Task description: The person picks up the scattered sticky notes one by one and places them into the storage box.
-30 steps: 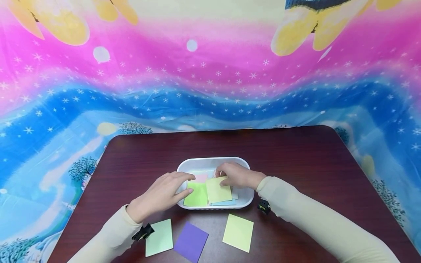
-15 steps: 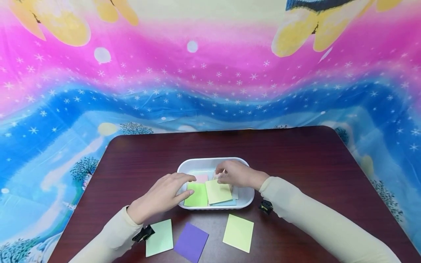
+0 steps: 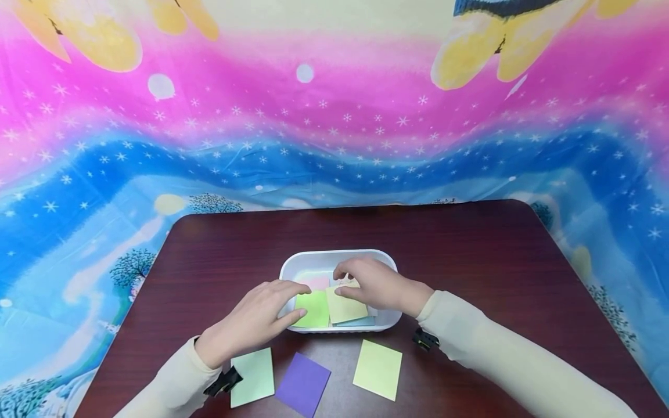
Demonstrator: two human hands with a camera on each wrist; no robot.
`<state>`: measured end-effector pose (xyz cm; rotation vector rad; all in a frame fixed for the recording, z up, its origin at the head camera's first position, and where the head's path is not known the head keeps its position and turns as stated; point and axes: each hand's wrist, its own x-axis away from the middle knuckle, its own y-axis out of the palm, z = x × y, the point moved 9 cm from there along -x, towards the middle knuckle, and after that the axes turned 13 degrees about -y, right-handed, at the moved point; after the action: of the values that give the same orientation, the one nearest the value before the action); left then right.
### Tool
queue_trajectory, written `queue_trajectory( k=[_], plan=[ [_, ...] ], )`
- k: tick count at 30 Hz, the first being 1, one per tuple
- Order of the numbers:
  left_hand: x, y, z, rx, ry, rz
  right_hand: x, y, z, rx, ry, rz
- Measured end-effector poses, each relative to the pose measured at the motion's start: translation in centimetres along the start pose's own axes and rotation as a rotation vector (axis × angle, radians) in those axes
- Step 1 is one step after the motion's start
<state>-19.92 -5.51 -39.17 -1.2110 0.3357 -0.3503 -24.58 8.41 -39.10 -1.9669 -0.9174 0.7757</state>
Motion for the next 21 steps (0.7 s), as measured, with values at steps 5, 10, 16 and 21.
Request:
queue_trajectory(
  k=[5,10,16,21],
  plan=[
    [0.7,0.0,-0.6,0.028,-0.011,0.019,0.3,0.3,-1.1,0.025,-0.001,-0.022],
    [1.4,-0.2,-1.6,0.051,-0.036,0.038,0.3,0.5,-1.8,0.035,-0.015,-0.026],
    [1.8,-0.5,-2.4,0.060,-0.041,0.072,0.3,0.9,-2.2,0.048,-0.020,-0.034],
    [2.1,-0.7,-2.9,0.064,-0.053,0.090,0.1,1.5,-2.4,0.038,-0.031,-0.047]
  ],
)
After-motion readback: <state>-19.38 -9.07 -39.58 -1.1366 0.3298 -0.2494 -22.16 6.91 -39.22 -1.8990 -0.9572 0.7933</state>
